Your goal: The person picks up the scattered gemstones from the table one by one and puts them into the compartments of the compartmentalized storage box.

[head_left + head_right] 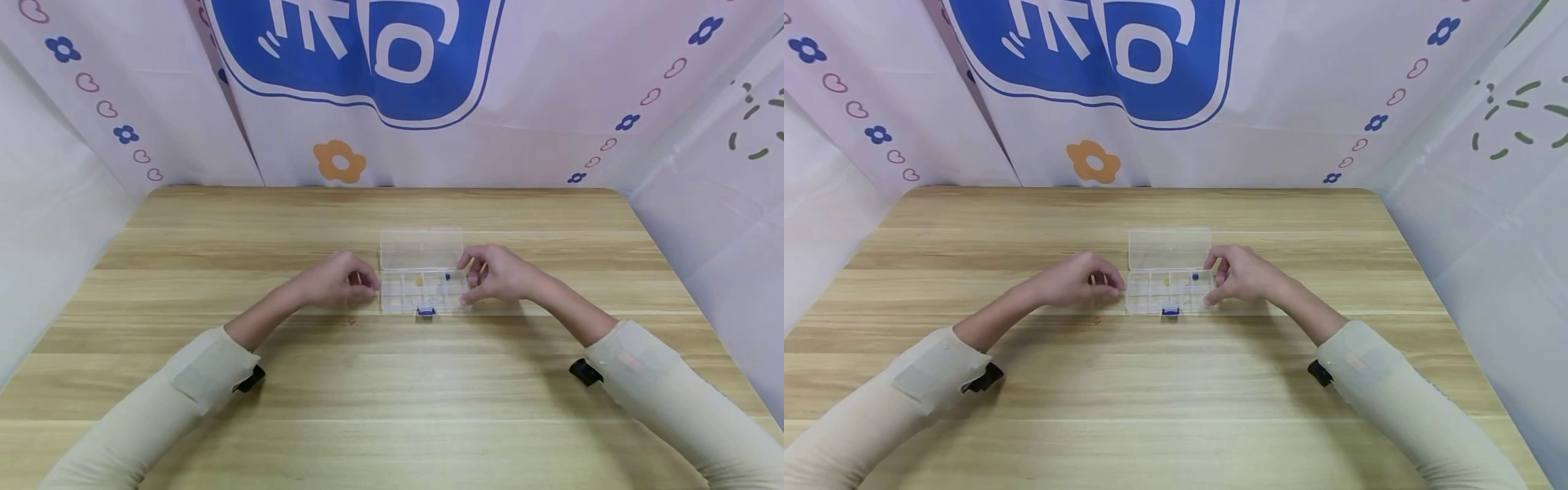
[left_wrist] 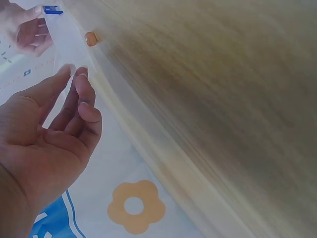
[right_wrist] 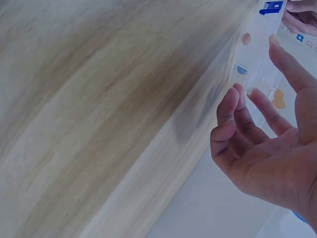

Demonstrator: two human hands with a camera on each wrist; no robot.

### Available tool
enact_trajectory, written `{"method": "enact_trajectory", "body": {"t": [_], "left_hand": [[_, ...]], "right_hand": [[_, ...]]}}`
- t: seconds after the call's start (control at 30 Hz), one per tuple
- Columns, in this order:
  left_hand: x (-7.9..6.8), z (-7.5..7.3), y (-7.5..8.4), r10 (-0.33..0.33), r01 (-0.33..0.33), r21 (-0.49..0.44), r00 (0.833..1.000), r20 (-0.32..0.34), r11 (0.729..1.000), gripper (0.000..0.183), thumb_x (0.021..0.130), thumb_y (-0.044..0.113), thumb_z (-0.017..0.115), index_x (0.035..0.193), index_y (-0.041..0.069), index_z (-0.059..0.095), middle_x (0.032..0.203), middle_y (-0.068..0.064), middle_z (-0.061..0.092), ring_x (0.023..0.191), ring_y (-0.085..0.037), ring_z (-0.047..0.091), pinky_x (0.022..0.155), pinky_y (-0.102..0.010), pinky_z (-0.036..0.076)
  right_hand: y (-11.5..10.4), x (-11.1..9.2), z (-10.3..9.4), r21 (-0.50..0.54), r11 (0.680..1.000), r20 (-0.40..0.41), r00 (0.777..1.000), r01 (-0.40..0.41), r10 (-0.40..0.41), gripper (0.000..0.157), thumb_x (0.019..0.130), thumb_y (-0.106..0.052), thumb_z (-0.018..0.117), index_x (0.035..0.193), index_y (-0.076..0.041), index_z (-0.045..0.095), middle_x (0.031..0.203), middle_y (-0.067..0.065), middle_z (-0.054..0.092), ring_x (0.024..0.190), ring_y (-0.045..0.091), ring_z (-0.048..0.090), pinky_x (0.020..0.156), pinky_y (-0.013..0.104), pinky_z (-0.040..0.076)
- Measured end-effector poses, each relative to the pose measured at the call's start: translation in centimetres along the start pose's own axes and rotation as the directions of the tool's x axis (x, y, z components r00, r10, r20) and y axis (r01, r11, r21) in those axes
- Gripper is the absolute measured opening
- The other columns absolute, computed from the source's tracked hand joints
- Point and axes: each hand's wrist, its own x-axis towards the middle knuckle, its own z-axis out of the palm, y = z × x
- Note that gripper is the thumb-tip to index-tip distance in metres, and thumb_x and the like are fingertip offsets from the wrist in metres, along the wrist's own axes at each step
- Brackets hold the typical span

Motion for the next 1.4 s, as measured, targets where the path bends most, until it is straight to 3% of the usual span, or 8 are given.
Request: {"method": "enact_trajectory", "body": {"t": [0.43,0.87,1.4], "left_hand": [[0.32,-0.20,0.18,0.030,-0.030,-0.011,0.999,-0.010,0.999,0.002,0.094,0.000,0.074,0.092,0.000,0.074,0.087,-0.005,0.073,0.080,-0.015,0.066,0.071,-0.028,0.057],[0.37,-0.58,0.42,0.056,-0.061,-0.063,0.995,-0.088,0.996,0.004,0.095,-0.001,0.071,0.092,-0.001,0.073,0.088,-0.005,0.072,0.082,-0.016,0.066,0.076,-0.032,0.058],[0.61,-0.43,0.92,-0.011,-0.002,-0.109,0.993,-0.116,0.994,0.004,0.096,0.001,0.071,0.094,0.000,0.073,0.089,-0.007,0.072,0.079,-0.016,0.065,0.072,-0.031,0.056]], "right_hand": [[0.04,0.10,0.03,-0.003,1.000,0.001,1.000,-0.005,0.005,0.052,0.078,-0.011,0.092,0.118,0.004,0.063,0.087,0.009,0.063,0.078,0.021,0.060,0.075,0.035,0.051],[0.33,0.02,0.10,0.017,1.000,-0.008,1.000,0.008,-0.007,0.053,0.078,-0.011,0.092,0.119,0.004,0.063,0.088,0.010,0.063,0.078,0.022,0.059,0.075,0.035,0.051],[0.56,-0.01,0.19,0.025,0.999,-0.019,1.000,0.025,-0.024,0.053,0.078,-0.010,0.092,0.119,0.005,0.063,0.088,0.010,0.064,0.078,0.021,0.059,0.072,0.033,0.051]]}}
